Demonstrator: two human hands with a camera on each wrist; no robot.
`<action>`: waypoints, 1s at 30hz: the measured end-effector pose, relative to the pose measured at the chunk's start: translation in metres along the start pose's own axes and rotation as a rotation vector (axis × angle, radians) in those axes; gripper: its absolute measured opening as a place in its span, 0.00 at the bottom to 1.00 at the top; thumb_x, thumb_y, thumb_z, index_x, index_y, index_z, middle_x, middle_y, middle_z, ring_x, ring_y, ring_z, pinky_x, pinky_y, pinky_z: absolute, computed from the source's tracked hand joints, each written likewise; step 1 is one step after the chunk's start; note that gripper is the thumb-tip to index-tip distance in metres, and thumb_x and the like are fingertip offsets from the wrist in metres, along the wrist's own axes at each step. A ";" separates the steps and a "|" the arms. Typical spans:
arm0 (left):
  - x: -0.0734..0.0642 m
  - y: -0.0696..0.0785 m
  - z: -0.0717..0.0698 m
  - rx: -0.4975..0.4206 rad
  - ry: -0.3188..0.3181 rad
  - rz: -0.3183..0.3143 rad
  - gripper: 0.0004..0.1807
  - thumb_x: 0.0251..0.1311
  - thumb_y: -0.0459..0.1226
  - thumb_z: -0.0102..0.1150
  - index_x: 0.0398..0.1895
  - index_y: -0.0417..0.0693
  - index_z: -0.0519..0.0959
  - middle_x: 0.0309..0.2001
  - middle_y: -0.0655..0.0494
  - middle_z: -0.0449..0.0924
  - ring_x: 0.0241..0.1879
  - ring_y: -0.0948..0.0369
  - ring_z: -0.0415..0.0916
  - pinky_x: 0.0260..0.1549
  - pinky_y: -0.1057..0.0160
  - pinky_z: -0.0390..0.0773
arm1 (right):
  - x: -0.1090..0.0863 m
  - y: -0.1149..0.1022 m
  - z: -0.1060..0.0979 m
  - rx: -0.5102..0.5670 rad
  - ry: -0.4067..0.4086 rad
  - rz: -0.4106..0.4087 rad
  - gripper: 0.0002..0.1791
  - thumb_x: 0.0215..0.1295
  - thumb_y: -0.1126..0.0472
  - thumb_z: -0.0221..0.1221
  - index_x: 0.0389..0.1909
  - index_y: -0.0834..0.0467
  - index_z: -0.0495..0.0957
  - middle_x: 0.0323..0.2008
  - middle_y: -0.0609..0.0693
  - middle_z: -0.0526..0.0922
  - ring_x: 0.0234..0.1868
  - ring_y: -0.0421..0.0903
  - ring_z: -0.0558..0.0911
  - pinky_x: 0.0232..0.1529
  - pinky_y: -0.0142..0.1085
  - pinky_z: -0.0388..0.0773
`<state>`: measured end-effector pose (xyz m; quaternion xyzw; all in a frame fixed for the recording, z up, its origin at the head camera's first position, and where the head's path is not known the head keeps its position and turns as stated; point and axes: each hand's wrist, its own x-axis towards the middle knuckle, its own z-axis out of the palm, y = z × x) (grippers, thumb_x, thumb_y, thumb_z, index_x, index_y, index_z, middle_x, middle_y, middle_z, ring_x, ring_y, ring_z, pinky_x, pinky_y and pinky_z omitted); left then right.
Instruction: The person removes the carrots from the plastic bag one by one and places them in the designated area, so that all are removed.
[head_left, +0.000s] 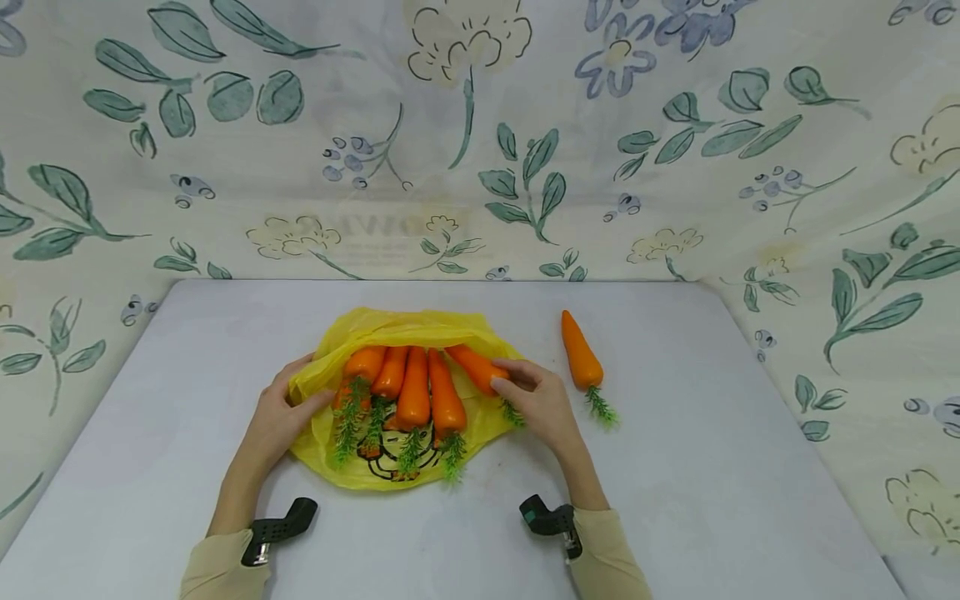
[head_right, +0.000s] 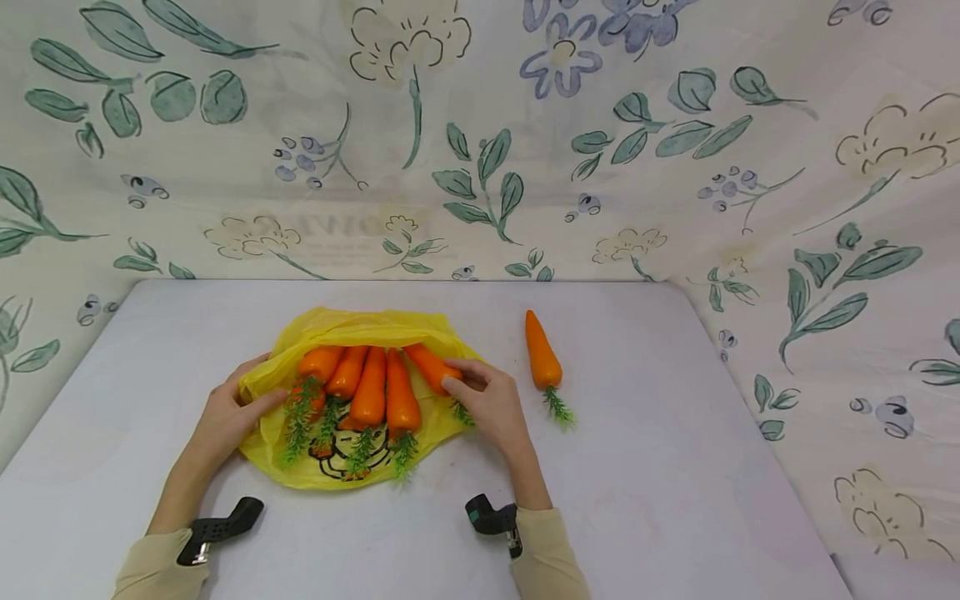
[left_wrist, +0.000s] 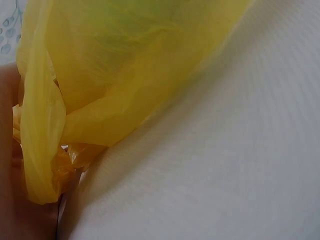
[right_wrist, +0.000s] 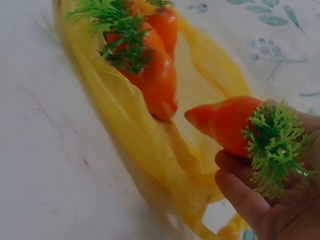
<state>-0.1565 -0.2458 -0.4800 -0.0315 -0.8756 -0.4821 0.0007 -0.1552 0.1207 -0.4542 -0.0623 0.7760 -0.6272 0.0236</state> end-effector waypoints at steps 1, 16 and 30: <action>0.000 0.000 0.000 0.001 0.002 0.000 0.37 0.68 0.49 0.57 0.75 0.43 0.60 0.72 0.40 0.60 0.61 0.49 0.64 0.48 0.71 0.66 | 0.000 0.000 -0.002 0.001 -0.009 0.000 0.18 0.66 0.57 0.65 0.55 0.55 0.82 0.53 0.53 0.83 0.52 0.49 0.83 0.51 0.37 0.80; -0.001 0.001 0.000 0.005 -0.004 -0.015 0.37 0.69 0.48 0.56 0.75 0.44 0.59 0.72 0.41 0.60 0.59 0.52 0.64 0.47 0.74 0.66 | -0.004 -0.007 -0.023 0.057 -0.111 -0.022 0.19 0.66 0.59 0.64 0.57 0.59 0.81 0.54 0.56 0.82 0.48 0.47 0.84 0.46 0.35 0.82; 0.000 0.003 -0.001 -0.003 -0.009 -0.008 0.37 0.68 0.47 0.57 0.75 0.44 0.59 0.72 0.41 0.60 0.62 0.49 0.63 0.50 0.70 0.65 | -0.010 -0.018 -0.030 0.071 -0.184 -0.053 0.18 0.66 0.62 0.63 0.56 0.62 0.80 0.52 0.59 0.82 0.44 0.47 0.84 0.46 0.34 0.81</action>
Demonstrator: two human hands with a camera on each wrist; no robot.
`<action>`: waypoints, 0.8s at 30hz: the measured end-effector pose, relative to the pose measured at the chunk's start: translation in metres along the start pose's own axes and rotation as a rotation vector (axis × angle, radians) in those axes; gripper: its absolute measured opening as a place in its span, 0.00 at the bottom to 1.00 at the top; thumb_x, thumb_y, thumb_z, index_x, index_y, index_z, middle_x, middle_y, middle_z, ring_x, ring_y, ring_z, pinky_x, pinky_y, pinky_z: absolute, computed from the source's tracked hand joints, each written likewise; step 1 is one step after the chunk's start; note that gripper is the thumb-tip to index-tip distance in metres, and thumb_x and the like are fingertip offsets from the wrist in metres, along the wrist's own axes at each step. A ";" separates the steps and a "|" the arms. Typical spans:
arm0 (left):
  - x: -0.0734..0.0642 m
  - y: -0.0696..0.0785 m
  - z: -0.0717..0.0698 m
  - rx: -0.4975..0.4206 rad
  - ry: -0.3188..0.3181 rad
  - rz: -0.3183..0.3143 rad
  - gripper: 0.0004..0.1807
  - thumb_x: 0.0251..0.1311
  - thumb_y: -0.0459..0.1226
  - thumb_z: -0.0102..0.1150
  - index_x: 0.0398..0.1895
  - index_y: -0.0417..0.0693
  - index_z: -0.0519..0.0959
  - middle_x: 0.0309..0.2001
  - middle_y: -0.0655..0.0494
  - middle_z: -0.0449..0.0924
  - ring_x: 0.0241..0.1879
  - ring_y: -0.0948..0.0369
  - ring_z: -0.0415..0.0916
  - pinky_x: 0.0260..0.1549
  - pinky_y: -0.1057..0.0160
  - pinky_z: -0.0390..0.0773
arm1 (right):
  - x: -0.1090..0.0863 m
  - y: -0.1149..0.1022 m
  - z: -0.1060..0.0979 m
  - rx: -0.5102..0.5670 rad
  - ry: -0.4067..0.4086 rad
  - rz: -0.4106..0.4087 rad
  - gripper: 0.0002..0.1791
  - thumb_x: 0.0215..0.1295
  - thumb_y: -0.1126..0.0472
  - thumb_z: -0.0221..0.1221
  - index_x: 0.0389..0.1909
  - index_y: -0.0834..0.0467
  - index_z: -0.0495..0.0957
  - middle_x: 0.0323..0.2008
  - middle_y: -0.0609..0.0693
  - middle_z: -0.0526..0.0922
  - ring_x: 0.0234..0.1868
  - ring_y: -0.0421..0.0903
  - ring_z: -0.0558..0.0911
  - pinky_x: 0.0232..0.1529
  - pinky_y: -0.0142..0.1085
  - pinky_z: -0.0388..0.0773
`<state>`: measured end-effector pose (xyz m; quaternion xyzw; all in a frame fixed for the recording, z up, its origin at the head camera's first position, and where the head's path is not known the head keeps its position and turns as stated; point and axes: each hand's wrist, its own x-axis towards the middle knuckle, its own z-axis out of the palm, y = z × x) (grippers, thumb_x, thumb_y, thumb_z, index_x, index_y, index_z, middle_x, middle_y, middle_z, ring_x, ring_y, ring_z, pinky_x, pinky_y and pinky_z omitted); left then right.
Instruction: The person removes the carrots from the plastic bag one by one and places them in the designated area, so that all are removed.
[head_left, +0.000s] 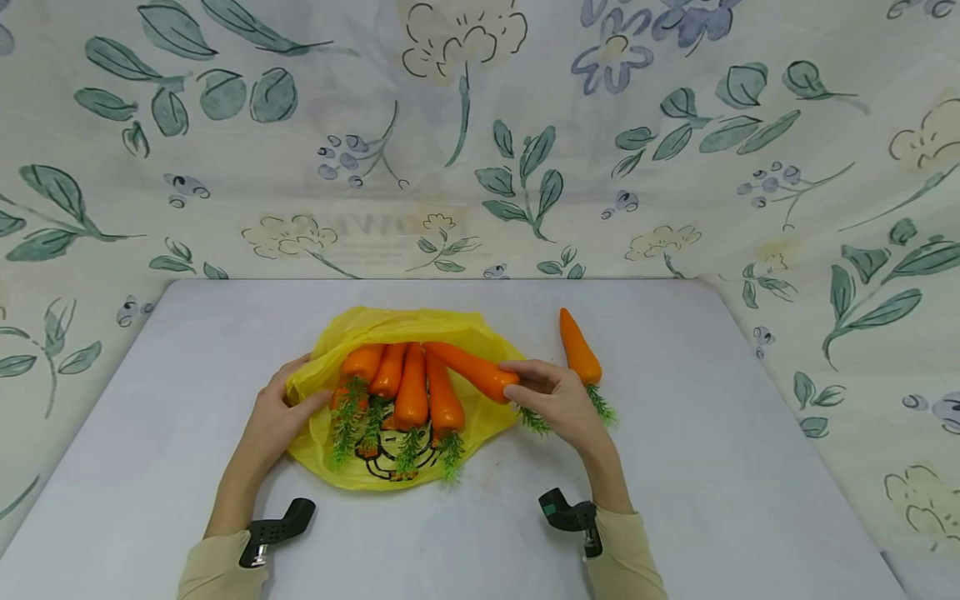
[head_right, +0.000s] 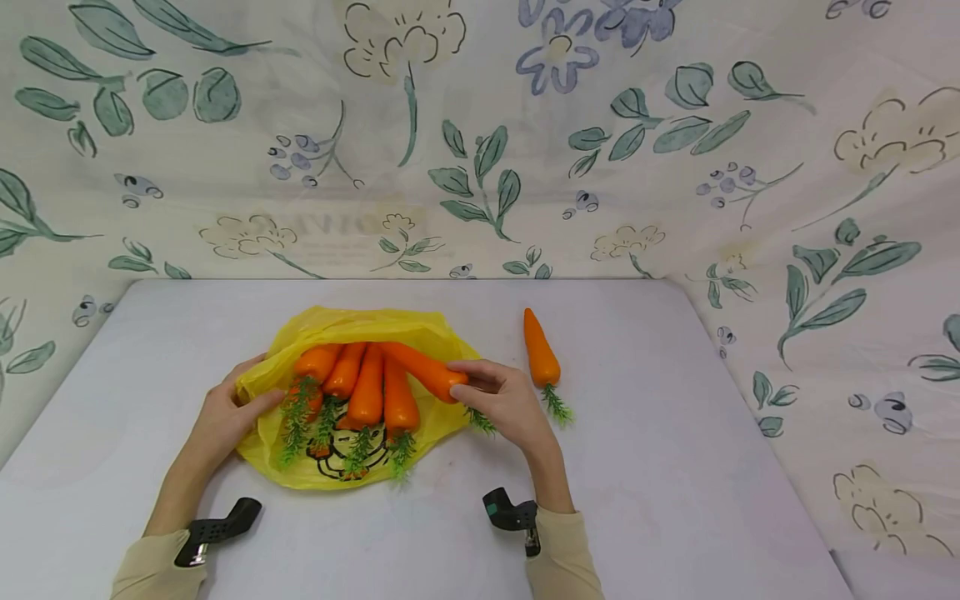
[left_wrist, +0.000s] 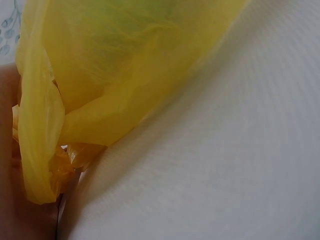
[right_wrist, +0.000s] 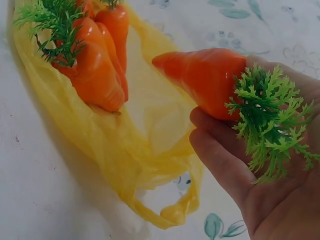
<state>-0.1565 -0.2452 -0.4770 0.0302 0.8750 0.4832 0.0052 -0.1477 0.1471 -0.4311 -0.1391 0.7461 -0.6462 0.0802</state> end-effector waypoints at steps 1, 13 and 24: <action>0.000 0.000 0.000 -0.002 -0.002 0.000 0.37 0.68 0.47 0.57 0.75 0.44 0.59 0.72 0.40 0.60 0.62 0.48 0.63 0.50 0.69 0.65 | 0.000 -0.001 0.000 0.000 -0.002 -0.002 0.18 0.66 0.63 0.63 0.56 0.62 0.80 0.52 0.59 0.82 0.44 0.47 0.84 0.46 0.34 0.81; 0.000 0.000 0.000 0.001 -0.004 -0.009 0.37 0.68 0.48 0.57 0.76 0.43 0.58 0.73 0.41 0.58 0.64 0.48 0.62 0.51 0.71 0.64 | -0.004 -0.008 -0.004 0.050 0.023 -0.107 0.19 0.66 0.66 0.63 0.56 0.68 0.79 0.53 0.65 0.81 0.43 0.43 0.84 0.46 0.33 0.81; 0.000 0.000 0.001 -0.007 0.005 -0.001 0.37 0.68 0.48 0.57 0.75 0.42 0.60 0.73 0.42 0.59 0.64 0.47 0.62 0.49 0.75 0.63 | -0.010 -0.017 -0.010 0.071 0.106 -0.175 0.18 0.65 0.67 0.63 0.55 0.67 0.79 0.52 0.59 0.83 0.44 0.46 0.83 0.44 0.35 0.82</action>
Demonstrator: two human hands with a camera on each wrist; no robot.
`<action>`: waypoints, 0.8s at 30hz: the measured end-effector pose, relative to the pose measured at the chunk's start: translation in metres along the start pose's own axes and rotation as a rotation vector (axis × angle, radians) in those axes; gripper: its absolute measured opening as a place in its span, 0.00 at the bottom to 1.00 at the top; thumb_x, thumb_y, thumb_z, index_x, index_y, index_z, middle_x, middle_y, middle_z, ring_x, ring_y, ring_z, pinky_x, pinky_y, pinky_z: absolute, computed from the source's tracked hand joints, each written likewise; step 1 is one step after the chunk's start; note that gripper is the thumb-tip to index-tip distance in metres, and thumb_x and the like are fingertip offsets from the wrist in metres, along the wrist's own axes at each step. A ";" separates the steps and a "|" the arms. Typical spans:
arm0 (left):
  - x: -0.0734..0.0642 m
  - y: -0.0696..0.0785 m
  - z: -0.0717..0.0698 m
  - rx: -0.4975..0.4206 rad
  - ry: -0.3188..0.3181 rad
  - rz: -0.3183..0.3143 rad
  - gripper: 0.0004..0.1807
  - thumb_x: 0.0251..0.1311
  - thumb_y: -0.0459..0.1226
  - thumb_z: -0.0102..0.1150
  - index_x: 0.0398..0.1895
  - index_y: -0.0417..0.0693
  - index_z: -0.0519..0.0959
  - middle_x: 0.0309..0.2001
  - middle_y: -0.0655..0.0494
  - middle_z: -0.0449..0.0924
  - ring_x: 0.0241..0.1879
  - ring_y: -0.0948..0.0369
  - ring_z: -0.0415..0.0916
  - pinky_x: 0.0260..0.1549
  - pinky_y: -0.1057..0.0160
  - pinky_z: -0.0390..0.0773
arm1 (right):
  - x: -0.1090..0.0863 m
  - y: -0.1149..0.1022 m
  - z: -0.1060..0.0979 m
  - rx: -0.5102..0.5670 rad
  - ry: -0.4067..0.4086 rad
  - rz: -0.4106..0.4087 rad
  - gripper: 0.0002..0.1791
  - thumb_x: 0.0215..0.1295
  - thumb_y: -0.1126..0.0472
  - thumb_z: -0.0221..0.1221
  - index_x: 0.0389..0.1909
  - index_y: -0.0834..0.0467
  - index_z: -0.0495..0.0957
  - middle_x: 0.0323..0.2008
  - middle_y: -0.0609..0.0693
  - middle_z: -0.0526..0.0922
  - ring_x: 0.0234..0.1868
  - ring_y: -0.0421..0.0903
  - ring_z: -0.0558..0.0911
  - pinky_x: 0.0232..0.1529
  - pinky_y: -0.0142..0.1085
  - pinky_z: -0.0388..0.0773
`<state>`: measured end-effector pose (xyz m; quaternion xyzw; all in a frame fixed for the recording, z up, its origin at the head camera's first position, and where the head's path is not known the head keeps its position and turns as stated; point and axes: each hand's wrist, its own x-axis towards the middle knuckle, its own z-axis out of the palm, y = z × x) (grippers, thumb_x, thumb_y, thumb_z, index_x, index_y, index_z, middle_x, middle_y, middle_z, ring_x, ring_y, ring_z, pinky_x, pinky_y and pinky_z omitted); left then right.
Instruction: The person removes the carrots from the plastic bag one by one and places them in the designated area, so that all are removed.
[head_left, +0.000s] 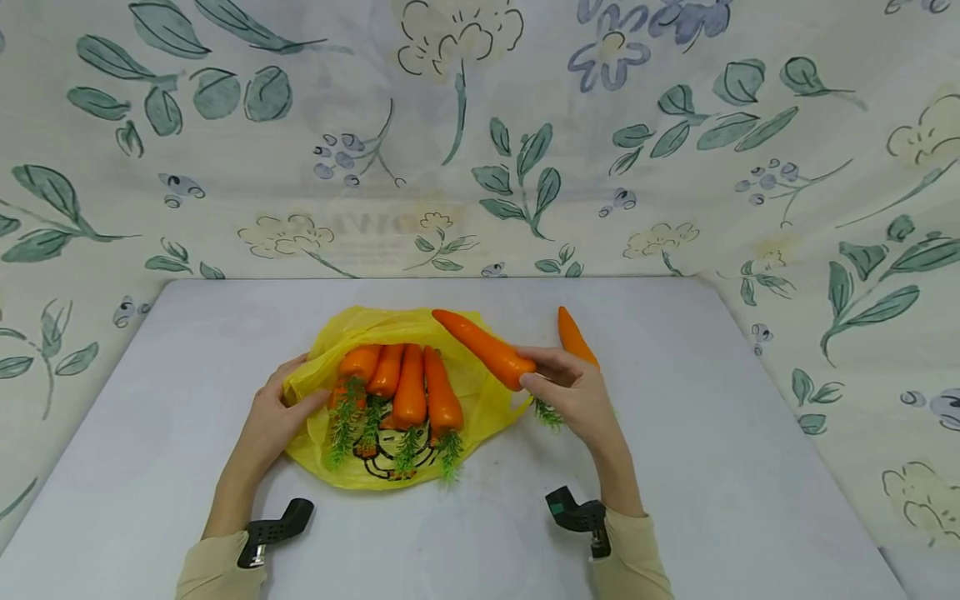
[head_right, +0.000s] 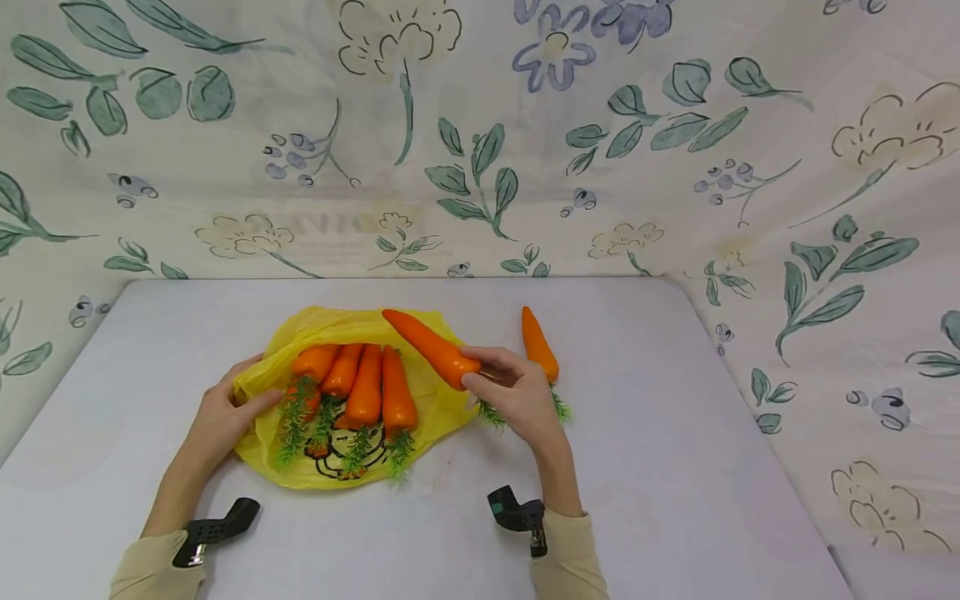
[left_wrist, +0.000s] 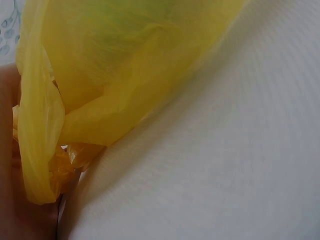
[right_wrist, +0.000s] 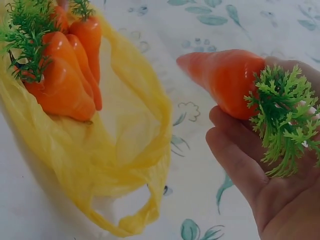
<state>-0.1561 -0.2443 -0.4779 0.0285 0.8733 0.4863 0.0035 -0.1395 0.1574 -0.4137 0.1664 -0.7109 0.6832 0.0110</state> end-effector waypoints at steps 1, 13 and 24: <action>0.000 0.000 0.000 0.000 -0.001 0.000 0.37 0.68 0.48 0.57 0.75 0.42 0.60 0.73 0.42 0.59 0.64 0.47 0.62 0.49 0.75 0.63 | 0.000 -0.001 -0.001 -0.006 0.009 -0.007 0.18 0.65 0.68 0.63 0.55 0.67 0.80 0.52 0.58 0.83 0.44 0.46 0.83 0.44 0.34 0.82; 0.001 0.000 0.001 -0.002 -0.005 0.001 0.37 0.69 0.48 0.57 0.75 0.43 0.59 0.73 0.42 0.59 0.61 0.53 0.63 0.48 0.76 0.64 | -0.005 0.000 -0.022 -0.059 0.155 -0.020 0.18 0.65 0.68 0.63 0.54 0.69 0.79 0.50 0.50 0.83 0.47 0.46 0.82 0.49 0.33 0.81; 0.000 0.000 0.000 0.005 -0.001 -0.008 0.36 0.69 0.48 0.56 0.75 0.44 0.59 0.73 0.42 0.60 0.61 0.52 0.62 0.48 0.75 0.65 | -0.011 0.005 -0.049 -0.112 0.326 0.044 0.18 0.66 0.64 0.64 0.55 0.66 0.79 0.47 0.42 0.84 0.46 0.44 0.82 0.47 0.32 0.81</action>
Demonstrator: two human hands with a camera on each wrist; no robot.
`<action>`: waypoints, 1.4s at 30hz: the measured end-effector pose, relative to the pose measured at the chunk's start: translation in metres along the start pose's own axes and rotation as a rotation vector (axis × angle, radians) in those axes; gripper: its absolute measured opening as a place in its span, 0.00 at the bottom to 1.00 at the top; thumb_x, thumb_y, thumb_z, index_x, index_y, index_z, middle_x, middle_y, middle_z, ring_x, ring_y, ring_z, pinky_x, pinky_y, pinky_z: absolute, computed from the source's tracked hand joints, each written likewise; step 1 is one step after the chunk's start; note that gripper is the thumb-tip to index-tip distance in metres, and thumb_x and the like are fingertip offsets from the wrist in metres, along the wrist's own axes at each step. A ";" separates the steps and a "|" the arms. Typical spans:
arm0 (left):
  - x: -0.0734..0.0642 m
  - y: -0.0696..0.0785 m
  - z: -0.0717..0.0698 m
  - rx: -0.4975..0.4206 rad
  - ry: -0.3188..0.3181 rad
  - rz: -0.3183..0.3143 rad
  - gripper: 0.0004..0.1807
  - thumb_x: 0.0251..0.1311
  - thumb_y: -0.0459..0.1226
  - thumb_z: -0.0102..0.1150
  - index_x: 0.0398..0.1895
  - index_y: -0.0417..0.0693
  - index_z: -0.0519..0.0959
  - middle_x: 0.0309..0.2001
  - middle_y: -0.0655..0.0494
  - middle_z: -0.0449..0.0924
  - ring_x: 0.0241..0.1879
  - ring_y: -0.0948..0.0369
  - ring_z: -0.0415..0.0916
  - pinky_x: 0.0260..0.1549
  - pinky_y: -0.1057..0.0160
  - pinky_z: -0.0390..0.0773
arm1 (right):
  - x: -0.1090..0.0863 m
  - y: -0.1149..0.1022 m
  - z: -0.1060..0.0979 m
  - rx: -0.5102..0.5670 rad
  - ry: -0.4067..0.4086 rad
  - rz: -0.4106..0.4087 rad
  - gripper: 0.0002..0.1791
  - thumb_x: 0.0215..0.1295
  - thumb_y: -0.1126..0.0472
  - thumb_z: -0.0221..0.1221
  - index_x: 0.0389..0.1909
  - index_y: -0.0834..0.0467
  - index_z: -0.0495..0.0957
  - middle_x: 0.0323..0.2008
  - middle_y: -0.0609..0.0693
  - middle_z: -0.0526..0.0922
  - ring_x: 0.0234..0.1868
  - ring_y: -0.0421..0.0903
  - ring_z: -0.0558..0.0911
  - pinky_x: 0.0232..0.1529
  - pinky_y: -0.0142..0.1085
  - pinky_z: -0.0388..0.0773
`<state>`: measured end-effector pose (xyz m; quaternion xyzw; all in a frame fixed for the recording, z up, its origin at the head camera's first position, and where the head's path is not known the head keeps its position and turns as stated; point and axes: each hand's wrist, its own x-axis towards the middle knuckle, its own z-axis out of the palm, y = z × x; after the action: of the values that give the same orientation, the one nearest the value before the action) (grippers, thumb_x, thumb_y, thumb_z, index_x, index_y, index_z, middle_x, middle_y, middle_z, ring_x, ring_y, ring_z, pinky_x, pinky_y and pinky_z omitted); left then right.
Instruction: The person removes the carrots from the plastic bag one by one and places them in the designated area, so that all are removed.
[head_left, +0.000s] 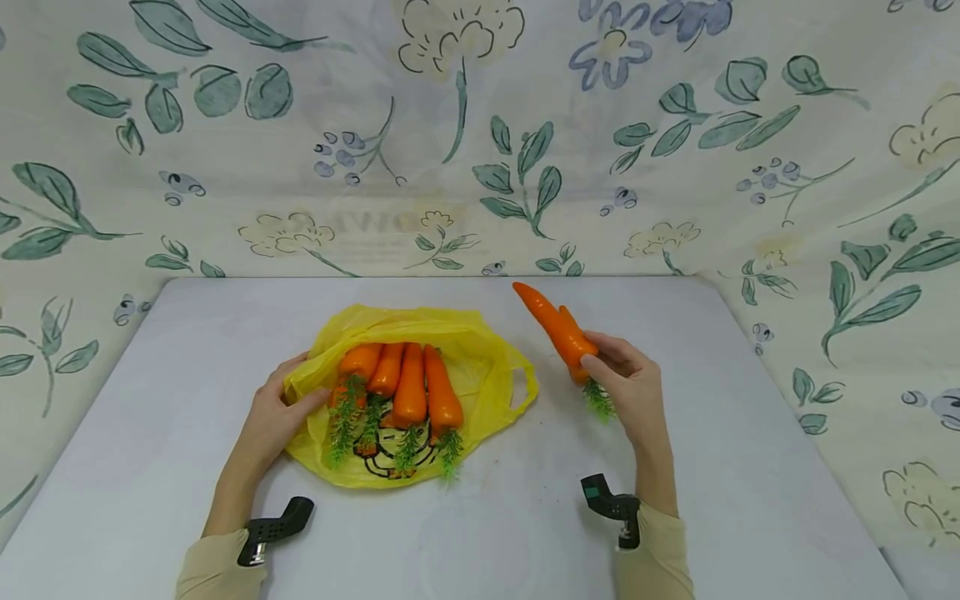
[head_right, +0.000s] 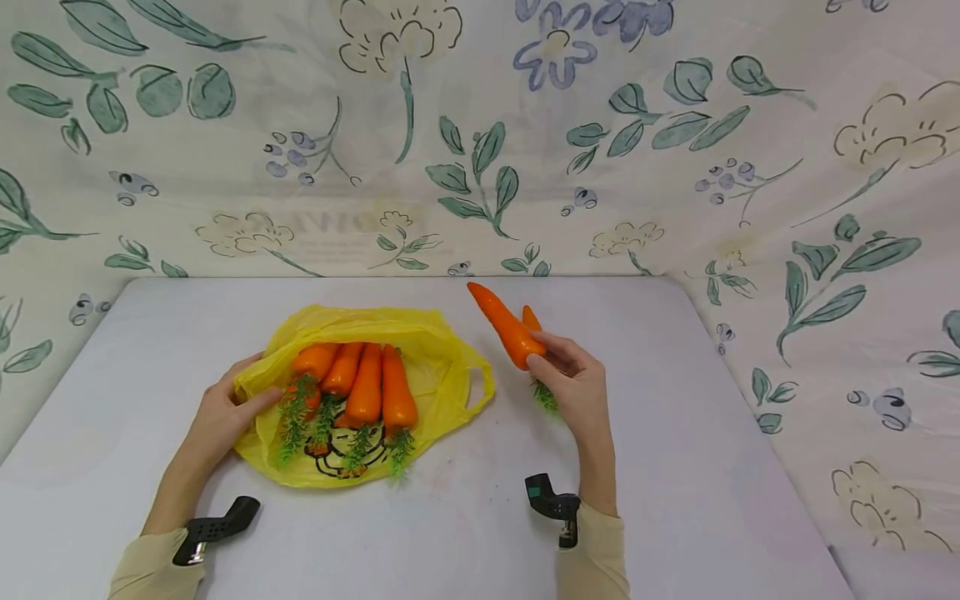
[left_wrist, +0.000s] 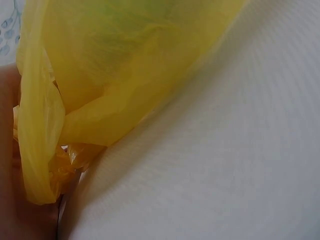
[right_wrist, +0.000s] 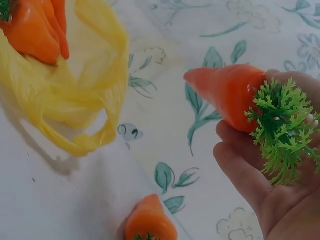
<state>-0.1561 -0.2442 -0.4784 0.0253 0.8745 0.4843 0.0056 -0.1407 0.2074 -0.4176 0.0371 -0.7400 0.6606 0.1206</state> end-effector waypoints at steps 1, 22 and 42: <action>0.000 0.000 0.000 -0.001 0.001 0.000 0.36 0.69 0.48 0.56 0.75 0.43 0.59 0.73 0.42 0.60 0.61 0.51 0.62 0.48 0.75 0.65 | 0.000 0.001 -0.002 -0.005 0.011 0.002 0.18 0.66 0.64 0.63 0.55 0.66 0.79 0.47 0.42 0.84 0.46 0.44 0.82 0.48 0.31 0.80; -0.001 0.000 0.000 0.000 0.003 -0.003 0.37 0.68 0.48 0.57 0.75 0.44 0.59 0.73 0.42 0.60 0.60 0.52 0.63 0.47 0.77 0.65 | 0.001 0.012 -0.025 0.076 0.210 0.107 0.19 0.66 0.65 0.63 0.56 0.68 0.78 0.42 0.43 0.85 0.45 0.42 0.82 0.48 0.27 0.79; 0.001 0.000 0.000 -0.003 0.000 -0.005 0.37 0.68 0.48 0.57 0.75 0.43 0.59 0.73 0.41 0.59 0.61 0.51 0.63 0.47 0.78 0.65 | 0.003 0.036 -0.033 0.087 0.330 0.274 0.21 0.69 0.61 0.61 0.60 0.63 0.76 0.43 0.41 0.82 0.44 0.40 0.81 0.47 0.25 0.78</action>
<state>-0.1568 -0.2440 -0.4780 0.0231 0.8739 0.4856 0.0070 -0.1471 0.2447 -0.4485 -0.1675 -0.6792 0.6992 0.1474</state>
